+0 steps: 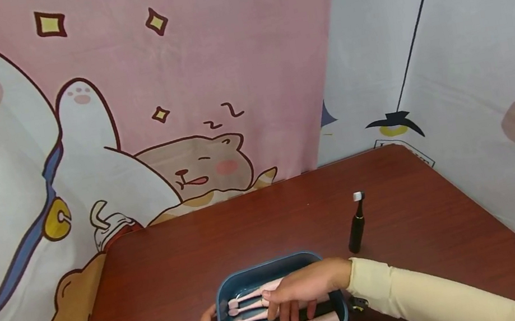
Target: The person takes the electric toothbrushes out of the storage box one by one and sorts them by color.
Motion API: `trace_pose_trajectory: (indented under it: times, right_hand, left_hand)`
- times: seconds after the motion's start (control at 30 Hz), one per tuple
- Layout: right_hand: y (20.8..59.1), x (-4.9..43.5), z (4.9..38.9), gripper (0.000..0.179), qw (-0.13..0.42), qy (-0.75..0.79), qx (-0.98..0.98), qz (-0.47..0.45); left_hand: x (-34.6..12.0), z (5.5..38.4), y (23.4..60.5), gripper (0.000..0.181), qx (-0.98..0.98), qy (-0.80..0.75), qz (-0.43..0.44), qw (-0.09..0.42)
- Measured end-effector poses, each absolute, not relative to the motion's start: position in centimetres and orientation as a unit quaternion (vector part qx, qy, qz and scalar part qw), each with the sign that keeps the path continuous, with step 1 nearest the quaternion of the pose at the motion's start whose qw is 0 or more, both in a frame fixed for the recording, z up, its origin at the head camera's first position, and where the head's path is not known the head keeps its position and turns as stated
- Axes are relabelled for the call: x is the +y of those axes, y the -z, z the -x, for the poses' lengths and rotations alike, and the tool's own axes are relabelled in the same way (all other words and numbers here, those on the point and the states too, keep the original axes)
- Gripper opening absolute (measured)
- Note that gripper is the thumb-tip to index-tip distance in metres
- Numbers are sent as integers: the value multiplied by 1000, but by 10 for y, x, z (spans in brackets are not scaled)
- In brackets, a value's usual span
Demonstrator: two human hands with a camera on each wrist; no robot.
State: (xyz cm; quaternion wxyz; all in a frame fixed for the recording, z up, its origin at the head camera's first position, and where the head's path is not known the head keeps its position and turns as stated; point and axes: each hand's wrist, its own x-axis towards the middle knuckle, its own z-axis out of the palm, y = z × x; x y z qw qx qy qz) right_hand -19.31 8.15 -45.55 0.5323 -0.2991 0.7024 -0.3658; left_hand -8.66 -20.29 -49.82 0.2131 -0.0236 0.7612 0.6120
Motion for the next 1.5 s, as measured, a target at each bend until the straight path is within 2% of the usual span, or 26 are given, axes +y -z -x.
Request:
trace_pose_trajectory:
  times: [0.27, 0.47, 0.7, 0.87, 0.97, 1.1, 1.23, 1.33, 1.5]
  right_hand:
    - [458, 69, 180, 63, 424, 254, 753, 434]
    - [460, 67, 178, 61, 440, 261, 745, 428]
    - [462, 58, 174, 69, 417, 236, 740, 472]
    - [461, 56, 166, 65, 384, 218, 770, 461]
    - [461, 57, 164, 61, 395, 237, 766, 449]
    - [460, 59, 168, 69, 419, 246, 739, 468]
    - [460, 59, 171, 74, 419, 238, 728, 488]
    - [460, 60, 170, 69, 404, 237, 744, 476]
    - [459, 60, 164, 56, 348, 188, 790, 468]
  left_hand:
    - [-201, 84, 497, 64, 763, -616, 1, 195]
    - [-200, 84, 496, 67, 787, -586, 12, 191]
    - [-201, 82, 498, 63, 800, -575, 4, 173]
    - [-202, 82, 497, 64, 797, -578, 9, 176]
    - [-200, 83, 497, 64, 789, -585, 12, 184]
    - [-199, 83, 500, 64, 786, -591, 3, 183]
    - [-199, 83, 501, 64, 797, -580, -2, 170]
    - [-198, 83, 501, 63, 802, -575, -1, 163]
    - [-197, 82, 501, 61, 796, -583, -3, 163]
